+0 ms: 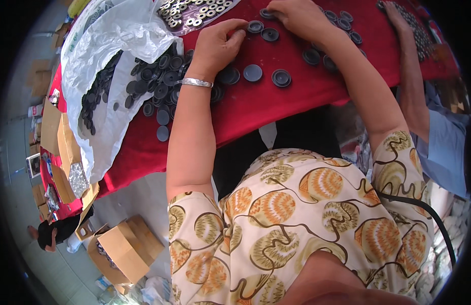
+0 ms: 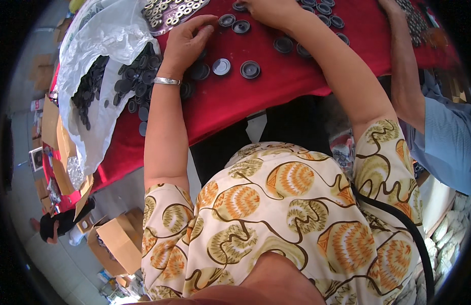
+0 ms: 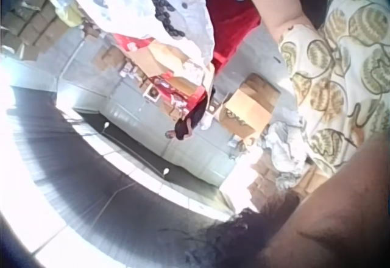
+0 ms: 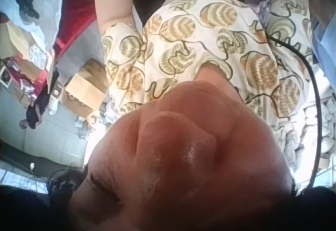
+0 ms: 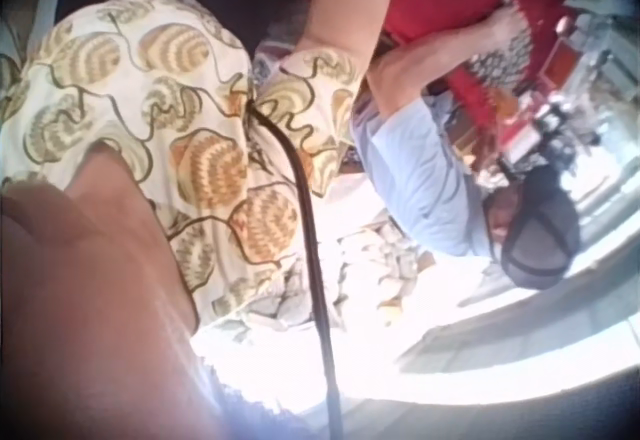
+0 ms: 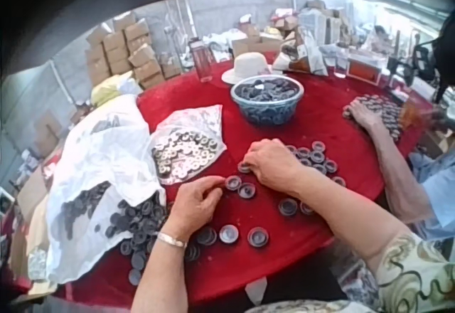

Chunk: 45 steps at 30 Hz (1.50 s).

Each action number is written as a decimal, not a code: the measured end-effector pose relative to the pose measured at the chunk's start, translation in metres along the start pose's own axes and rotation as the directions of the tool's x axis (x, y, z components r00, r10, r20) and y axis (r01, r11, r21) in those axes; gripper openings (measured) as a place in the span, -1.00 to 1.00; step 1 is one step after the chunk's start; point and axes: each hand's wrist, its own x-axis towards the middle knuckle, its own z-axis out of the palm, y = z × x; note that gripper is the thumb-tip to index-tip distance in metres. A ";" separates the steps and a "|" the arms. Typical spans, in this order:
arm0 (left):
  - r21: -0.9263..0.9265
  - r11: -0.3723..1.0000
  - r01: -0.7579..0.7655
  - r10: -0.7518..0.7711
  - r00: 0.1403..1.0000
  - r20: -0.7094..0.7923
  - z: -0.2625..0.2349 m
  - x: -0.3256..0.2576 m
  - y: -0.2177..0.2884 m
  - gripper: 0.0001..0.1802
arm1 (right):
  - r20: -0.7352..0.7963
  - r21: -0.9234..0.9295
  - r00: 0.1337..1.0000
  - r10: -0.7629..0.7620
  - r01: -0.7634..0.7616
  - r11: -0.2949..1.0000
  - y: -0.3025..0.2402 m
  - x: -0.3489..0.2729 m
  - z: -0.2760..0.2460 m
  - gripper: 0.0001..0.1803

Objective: The recorder is seen assembling small metal washers into circular plastic caps at a manufacturing workstation.

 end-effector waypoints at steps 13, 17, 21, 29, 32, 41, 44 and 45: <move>-0.690 0.714 -0.115 0.004 0.987 -0.161 -0.018 0.002 -0.024 -0.81 | 0.266 -0.116 0.954 0.141 -0.114 0.987 -0.050 -0.008 -0.002 -0.78; 0.040 0.994 0.105 -0.096 0.978 -0.185 -0.020 0.007 0.012 -0.82 | 0.358 0.025 0.933 -0.030 0.023 0.999 -0.078 -0.045 -0.012 -0.66; 0.007 0.997 0.079 -0.077 0.985 -0.156 -0.017 0.008 0.006 -0.82 | 0.352 -0.077 0.933 0.076 -0.052 0.996 -0.081 -0.056 0.003 -0.68; 0.107 0.993 0.057 -0.033 0.977 -0.213 -0.009 0.009 -0.016 -0.81 | 0.211 -0.176 0.945 0.252 -0.217 0.960 -0.092 -0.026 0.012 -0.70; 0.074 0.995 0.073 -0.059 0.982 -0.182 -0.012 0.009 -0.010 -0.81 | 0.321 -0.078 0.931 0.175 -0.158 0.984 -0.115 -0.035 0.031 -0.75; 0.011 0.997 0.082 -0.078 0.979 -0.188 -0.009 0.010 -0.006 -0.81 | 0.104 -0.153 0.966 0.237 -0.220 0.963 -0.069 -0.027 0.024 -0.83; 0.094 0.994 0.058 -0.040 0.982 -0.186 -0.017 0.010 -0.007 -0.81 | -0.013 -0.154 0.966 0.260 -0.259 0.954 -0.042 -0.028 0.013 -0.84; 0.103 0.991 0.082 -0.060 0.977 -0.203 -0.018 0.010 -0.008 -0.81 | -0.035 -0.118 0.965 0.261 -0.263 0.958 -0.039 -0.030 0.006 -0.81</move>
